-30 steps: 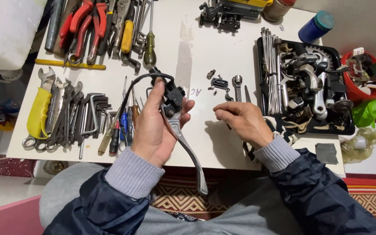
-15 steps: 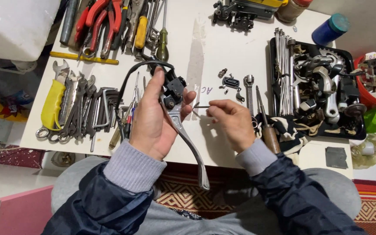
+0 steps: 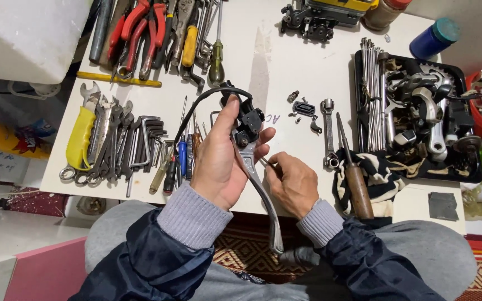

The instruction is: The person disassembles a bicycle brake lever assembly while sitting on the floor. They use a screwdriver to remove a screw and a small black cover, then use an Allen key to remove another screw and a small metal component.

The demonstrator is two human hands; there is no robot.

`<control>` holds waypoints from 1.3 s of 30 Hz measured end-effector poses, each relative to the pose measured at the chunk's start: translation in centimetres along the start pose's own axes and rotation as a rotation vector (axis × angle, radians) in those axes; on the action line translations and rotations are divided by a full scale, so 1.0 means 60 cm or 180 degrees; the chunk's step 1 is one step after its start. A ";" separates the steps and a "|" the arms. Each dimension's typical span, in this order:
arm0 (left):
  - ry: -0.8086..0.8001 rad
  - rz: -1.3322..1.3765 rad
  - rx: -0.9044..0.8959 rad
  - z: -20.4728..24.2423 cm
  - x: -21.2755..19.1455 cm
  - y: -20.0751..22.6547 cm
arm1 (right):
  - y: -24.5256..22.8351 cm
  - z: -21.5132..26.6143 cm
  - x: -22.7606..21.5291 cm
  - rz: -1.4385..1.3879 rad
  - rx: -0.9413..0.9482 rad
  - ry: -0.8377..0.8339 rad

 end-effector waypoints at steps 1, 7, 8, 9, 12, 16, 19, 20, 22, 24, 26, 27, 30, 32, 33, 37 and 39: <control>0.0000 -0.0002 0.0004 0.001 0.001 0.000 | 0.004 0.000 0.002 -0.0003 -0.0004 0.0001; -0.0013 -0.0011 -0.0019 -0.001 0.005 -0.003 | 0.017 -0.002 0.011 0.0272 0.0182 -0.0366; 0.0021 -0.0003 -0.0051 -0.001 0.006 -0.004 | 0.018 -0.001 0.008 0.0240 0.0257 -0.0423; 0.0055 0.0004 -0.0083 -0.002 0.007 -0.005 | 0.019 -0.001 0.006 0.0207 0.0332 -0.0479; 0.0093 -0.0007 -0.0121 -0.008 0.004 -0.008 | 0.012 0.004 -0.035 0.0552 0.0017 -0.0326; 0.0140 -0.0043 -0.0113 -0.009 0.005 -0.011 | 0.048 0.022 -0.124 0.1171 -0.0249 0.0067; 0.0154 -0.0103 -0.0082 -0.009 0.009 -0.011 | 0.099 0.039 -0.185 0.1825 -0.0234 0.0200; 0.0132 -0.0120 -0.0083 -0.008 0.011 -0.011 | 0.100 0.047 -0.201 0.2045 -0.0253 0.0100; 0.0113 -0.0134 -0.0080 -0.006 0.017 -0.013 | 0.088 0.062 -0.221 0.2264 -0.0277 -0.0004; 0.0178 -0.0169 -0.0114 -0.003 0.021 -0.015 | 0.087 0.076 -0.224 0.2350 0.0851 -0.0706; 0.0167 -0.0135 -0.0117 -0.001 0.027 -0.018 | 0.091 0.072 -0.221 0.2256 0.1101 -0.0890; 0.0141 -0.0100 -0.0130 0.000 0.030 -0.018 | 0.096 0.071 -0.217 0.2168 0.1365 -0.1066; 0.0113 -0.0132 -0.0121 0.001 0.034 -0.022 | 0.101 0.064 -0.205 0.1904 0.1618 -0.1153; 0.0111 -0.0151 -0.0112 0.002 0.035 -0.022 | 0.113 0.056 -0.203 0.1762 0.1673 -0.1165; 0.0096 -0.0159 -0.0122 0.002 0.037 -0.022 | 0.120 0.052 -0.203 0.1636 0.1748 -0.1174; 0.0134 -0.0202 -0.0062 0.007 0.042 -0.013 | 0.098 0.044 -0.229 0.1232 0.1772 -0.1075; 0.0401 -0.0197 -0.0321 0.016 0.049 -0.007 | 0.070 0.048 -0.250 0.0760 0.2245 -0.1084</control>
Point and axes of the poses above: each hand's wrist, its own z-axis away from the middle knuckle, its own x-axis out of the palm, y = z × x, the point moved 4 cm from there along -z, towards the middle knuckle, and after that the axes turned 6 degrees about -z, right-handed, at the moved point
